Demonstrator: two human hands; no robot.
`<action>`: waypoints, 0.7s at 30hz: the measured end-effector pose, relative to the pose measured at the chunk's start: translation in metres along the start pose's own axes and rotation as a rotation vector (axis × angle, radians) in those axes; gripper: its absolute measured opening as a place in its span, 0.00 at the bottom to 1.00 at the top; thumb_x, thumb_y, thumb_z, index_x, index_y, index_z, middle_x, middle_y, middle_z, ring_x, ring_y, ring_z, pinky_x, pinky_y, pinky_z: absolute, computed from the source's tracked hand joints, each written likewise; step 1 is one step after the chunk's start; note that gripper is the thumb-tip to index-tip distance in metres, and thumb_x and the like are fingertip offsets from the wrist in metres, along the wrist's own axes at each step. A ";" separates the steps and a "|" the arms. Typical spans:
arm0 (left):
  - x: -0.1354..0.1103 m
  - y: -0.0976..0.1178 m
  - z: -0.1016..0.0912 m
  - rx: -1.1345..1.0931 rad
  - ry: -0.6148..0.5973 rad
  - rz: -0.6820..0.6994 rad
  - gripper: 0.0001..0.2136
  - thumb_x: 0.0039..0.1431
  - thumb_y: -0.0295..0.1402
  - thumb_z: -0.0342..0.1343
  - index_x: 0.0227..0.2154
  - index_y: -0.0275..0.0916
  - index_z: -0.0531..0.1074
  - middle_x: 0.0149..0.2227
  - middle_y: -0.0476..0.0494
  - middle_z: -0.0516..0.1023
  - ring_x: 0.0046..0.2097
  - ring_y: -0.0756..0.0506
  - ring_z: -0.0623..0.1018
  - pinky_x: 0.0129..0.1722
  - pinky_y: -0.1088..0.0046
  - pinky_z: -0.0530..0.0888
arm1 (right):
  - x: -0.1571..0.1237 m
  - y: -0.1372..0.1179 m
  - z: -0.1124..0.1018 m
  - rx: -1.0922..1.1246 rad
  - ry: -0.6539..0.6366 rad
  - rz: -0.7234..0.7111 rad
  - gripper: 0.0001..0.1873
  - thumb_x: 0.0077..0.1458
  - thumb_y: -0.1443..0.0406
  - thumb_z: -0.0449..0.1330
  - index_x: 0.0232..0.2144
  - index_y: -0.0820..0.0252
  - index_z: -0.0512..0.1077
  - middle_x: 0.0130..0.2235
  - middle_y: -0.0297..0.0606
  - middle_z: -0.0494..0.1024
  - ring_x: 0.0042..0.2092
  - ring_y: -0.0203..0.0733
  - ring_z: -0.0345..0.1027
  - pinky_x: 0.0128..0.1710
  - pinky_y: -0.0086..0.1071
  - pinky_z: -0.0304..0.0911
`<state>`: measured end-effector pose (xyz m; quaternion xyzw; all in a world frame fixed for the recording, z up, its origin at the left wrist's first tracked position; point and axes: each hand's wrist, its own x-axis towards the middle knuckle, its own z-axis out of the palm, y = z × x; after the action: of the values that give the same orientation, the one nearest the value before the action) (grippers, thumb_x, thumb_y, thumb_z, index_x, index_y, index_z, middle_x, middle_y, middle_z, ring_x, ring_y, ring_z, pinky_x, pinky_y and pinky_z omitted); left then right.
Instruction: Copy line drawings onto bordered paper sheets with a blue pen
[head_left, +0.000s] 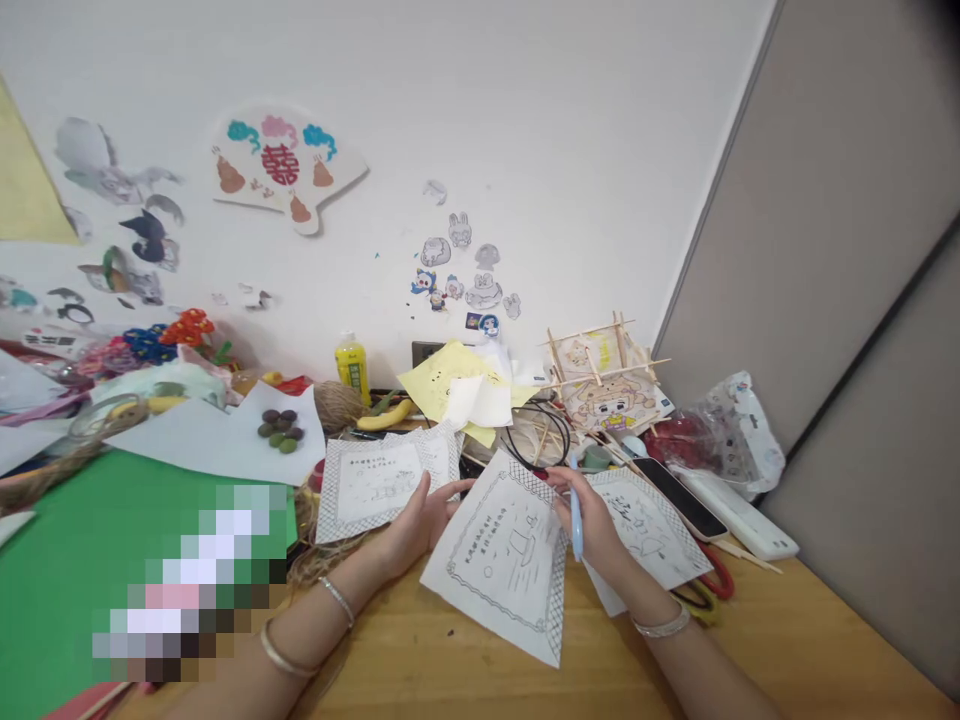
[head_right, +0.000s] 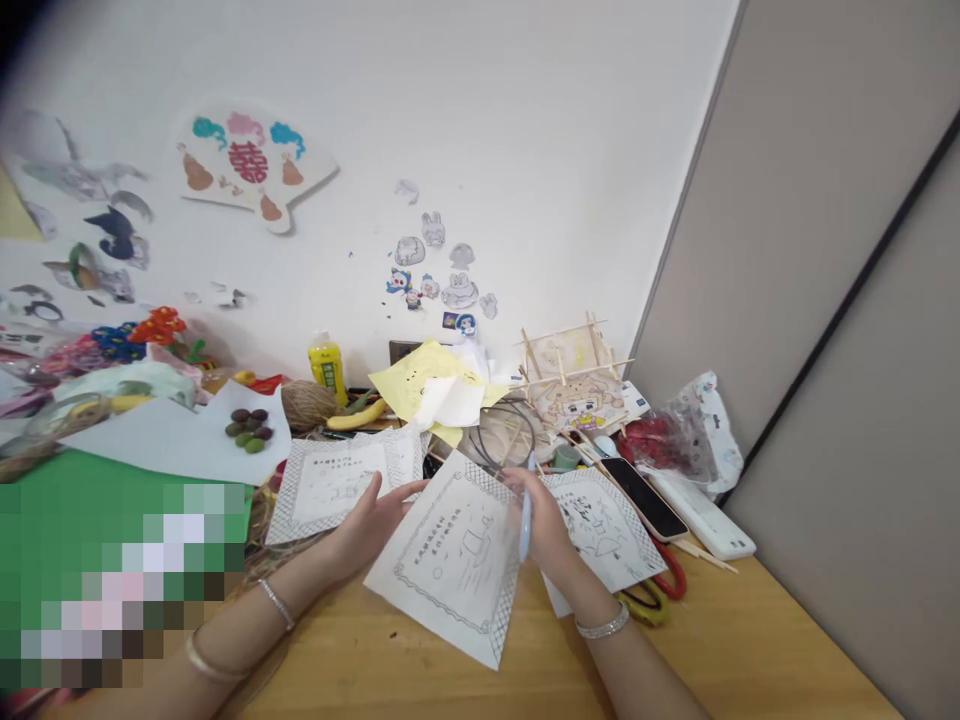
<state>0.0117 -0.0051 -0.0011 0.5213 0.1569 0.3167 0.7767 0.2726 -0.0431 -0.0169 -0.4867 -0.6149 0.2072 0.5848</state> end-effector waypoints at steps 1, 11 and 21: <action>-0.001 0.000 0.001 0.043 0.004 -0.002 0.37 0.54 0.62 0.45 0.54 0.35 0.65 0.49 0.31 0.76 0.51 0.33 0.74 0.52 0.53 0.66 | -0.001 -0.002 0.002 -0.005 -0.006 -0.011 0.16 0.50 0.65 0.59 0.43 0.55 0.73 0.40 0.40 0.78 0.43 0.50 0.71 0.47 0.44 0.65; 0.003 -0.012 -0.005 0.679 0.326 -0.096 0.21 0.45 0.39 0.64 0.43 0.35 0.73 0.40 0.41 0.80 0.40 0.39 0.78 0.35 0.67 0.75 | -0.014 -0.007 0.015 -0.043 -0.009 -0.136 0.12 0.59 0.59 0.56 0.43 0.55 0.70 0.42 0.43 0.75 0.44 0.48 0.69 0.48 0.46 0.64; 0.009 -0.011 -0.014 0.820 0.479 0.029 0.17 0.50 0.40 0.56 0.40 0.34 0.72 0.36 0.42 0.80 0.37 0.39 0.79 0.32 0.67 0.75 | -0.022 -0.028 0.010 0.204 -0.215 0.054 0.28 0.59 0.43 0.46 0.41 0.56 0.73 0.35 0.40 0.76 0.32 0.43 0.68 0.37 0.39 0.67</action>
<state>0.0136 0.0080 -0.0162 0.6994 0.4361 0.3508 0.4444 0.2502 -0.0710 -0.0072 -0.4161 -0.6365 0.3351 0.5563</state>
